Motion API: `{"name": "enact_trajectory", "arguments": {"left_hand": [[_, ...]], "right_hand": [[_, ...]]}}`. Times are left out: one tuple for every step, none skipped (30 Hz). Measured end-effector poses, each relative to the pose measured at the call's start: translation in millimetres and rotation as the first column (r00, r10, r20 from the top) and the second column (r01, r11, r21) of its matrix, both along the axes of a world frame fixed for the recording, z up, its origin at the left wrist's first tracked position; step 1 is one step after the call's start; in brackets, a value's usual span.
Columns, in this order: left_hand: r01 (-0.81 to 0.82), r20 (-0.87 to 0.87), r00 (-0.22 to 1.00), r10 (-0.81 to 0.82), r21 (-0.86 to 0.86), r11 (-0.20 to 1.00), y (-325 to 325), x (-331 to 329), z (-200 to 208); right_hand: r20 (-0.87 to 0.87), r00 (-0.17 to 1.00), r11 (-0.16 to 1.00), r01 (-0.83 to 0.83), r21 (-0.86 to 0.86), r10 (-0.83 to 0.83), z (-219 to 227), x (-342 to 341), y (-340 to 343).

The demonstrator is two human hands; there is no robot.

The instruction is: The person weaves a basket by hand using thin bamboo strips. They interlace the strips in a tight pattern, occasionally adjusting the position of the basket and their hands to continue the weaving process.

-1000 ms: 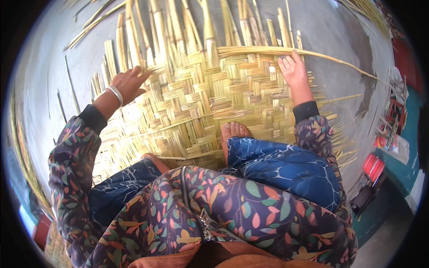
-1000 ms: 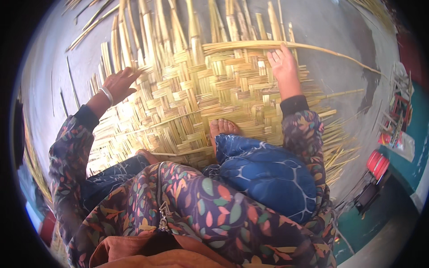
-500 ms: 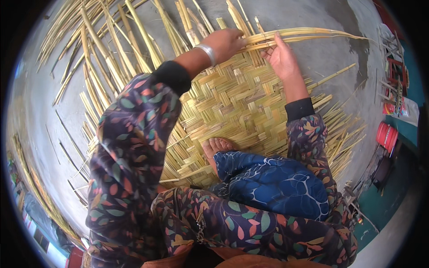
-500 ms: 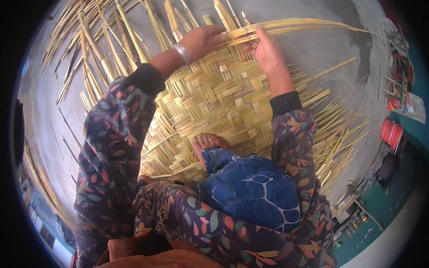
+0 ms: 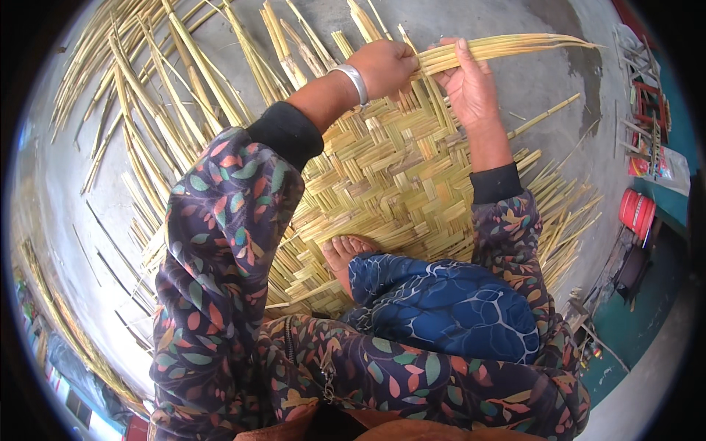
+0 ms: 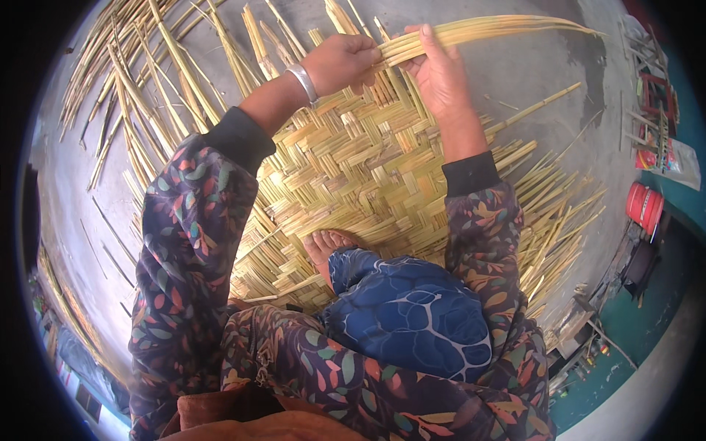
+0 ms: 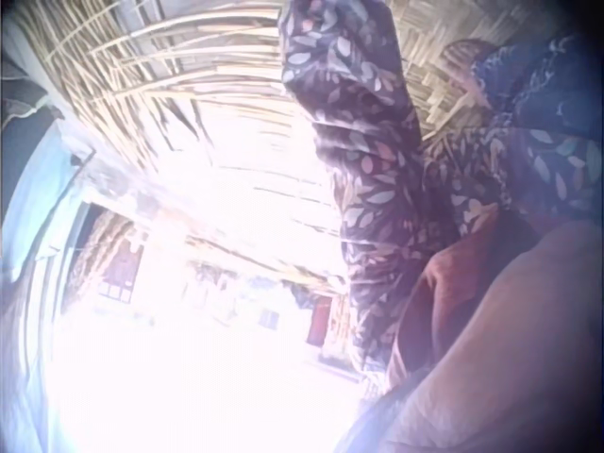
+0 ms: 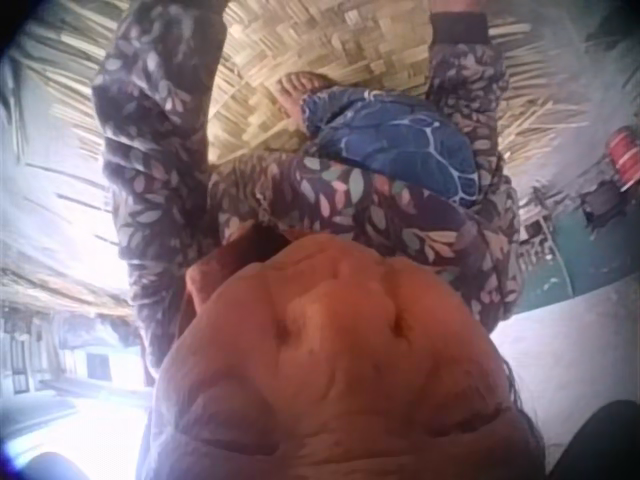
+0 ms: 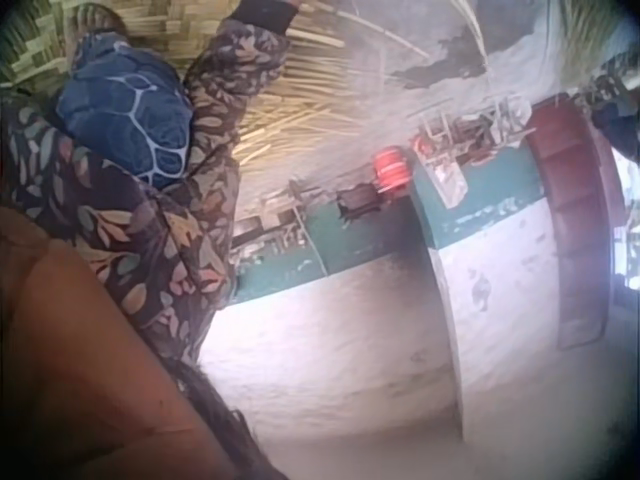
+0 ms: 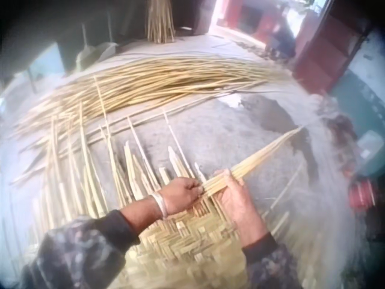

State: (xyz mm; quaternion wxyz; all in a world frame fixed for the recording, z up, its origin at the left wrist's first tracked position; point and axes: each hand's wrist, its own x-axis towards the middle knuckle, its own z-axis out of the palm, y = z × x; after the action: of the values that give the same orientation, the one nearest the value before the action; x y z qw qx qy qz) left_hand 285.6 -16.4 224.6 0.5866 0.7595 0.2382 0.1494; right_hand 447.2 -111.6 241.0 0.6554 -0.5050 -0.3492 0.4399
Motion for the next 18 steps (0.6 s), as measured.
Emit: {"name": "enact_trajectory", "arguments": {"left_hand": [[-0.063,-0.028,0.997,0.066,0.090,0.994,-2,3,-2],[-0.123,-0.051,0.990,0.134,0.182,0.976,-4,4,-5],[-0.169,-0.042,0.982,0.186,0.257,0.951,-8,9,-7],[-0.215,-0.029,0.971,0.237,0.331,0.919,-12,12,-10],[-0.259,-0.012,0.958,0.288,0.401,0.879,-16,15,-12],[-0.287,-0.001,0.947,0.321,0.446,0.848,-25,5,-27],[-0.301,-0.027,0.934,0.357,0.480,0.824,-26,7,-29],[-0.313,-0.052,0.918,0.393,0.514,0.799,-24,8,-32],[-0.297,-0.110,0.922,0.371,0.413,0.861,-20,5,-29],[-0.284,-0.165,0.924,0.344,0.306,0.909,-13,0,-23],[-0.274,-0.216,0.924,0.314,0.194,0.942,-5,-4,-22],[-0.238,-0.136,0.956,0.261,0.164,0.957,2,-8,-29],[-0.180,-0.080,0.979,0.185,0.068,0.981,0,-12,-25],[-0.115,-0.019,0.993,0.115,-0.024,0.993,-4,-17,-20],[-0.051,0.047,0.997,0.057,-0.112,0.992,-7,-22,-16],[-0.045,0.117,0.991,0.061,-0.139,0.989,-10,-21,-19],[-0.026,0.128,0.991,0.041,-0.117,0.993,-12,-19,-21],[-0.016,0.135,0.990,0.028,-0.093,0.996,-13,-20,-20]], "right_hand": [[0.074,0.996,0.999,0.046,-0.011,-0.046,3,-4,2],[0.148,0.985,0.995,0.093,-0.018,-0.090,6,-10,3],[0.230,0.963,0.989,0.147,-0.022,-0.138,9,-14,1],[0.343,0.920,0.979,0.202,0.000,-0.190,8,-16,-2],[0.450,0.861,0.967,0.253,0.027,-0.238,7,-20,-4],[0.565,0.773,0.953,0.290,0.092,-0.290,-5,-41,-13],[0.672,0.669,0.946,0.268,0.184,-0.320,-7,-52,-15],[0.757,0.549,0.935,0.230,0.271,-0.354,-7,-65,-18],[0.817,0.422,0.919,0.177,0.351,-0.393,-4,-77,-20],[0.832,0.364,0.907,0.113,0.406,-0.418,1,-86,-18],[0.789,0.502,0.934,0.156,0.320,-0.354,5,-88,-14],[0.726,0.622,0.956,0.186,0.227,-0.293,14,-88,-11],[0.630,0.728,0.962,0.193,0.191,-0.271,8,-76,-8],[0.510,0.820,0.966,0.208,0.157,-0.259,3,-65,-6],[0.375,0.891,0.966,0.223,0.128,-0.255,-1,-56,-3],[0.236,0.938,0.966,0.236,0.105,-0.255,-5,-48,-4],[0.091,0.963,0.966,0.247,0.080,-0.253,-8,-43,-4],[0.046,0.961,0.960,0.271,0.066,-0.274,-13,-42,-2]]}}
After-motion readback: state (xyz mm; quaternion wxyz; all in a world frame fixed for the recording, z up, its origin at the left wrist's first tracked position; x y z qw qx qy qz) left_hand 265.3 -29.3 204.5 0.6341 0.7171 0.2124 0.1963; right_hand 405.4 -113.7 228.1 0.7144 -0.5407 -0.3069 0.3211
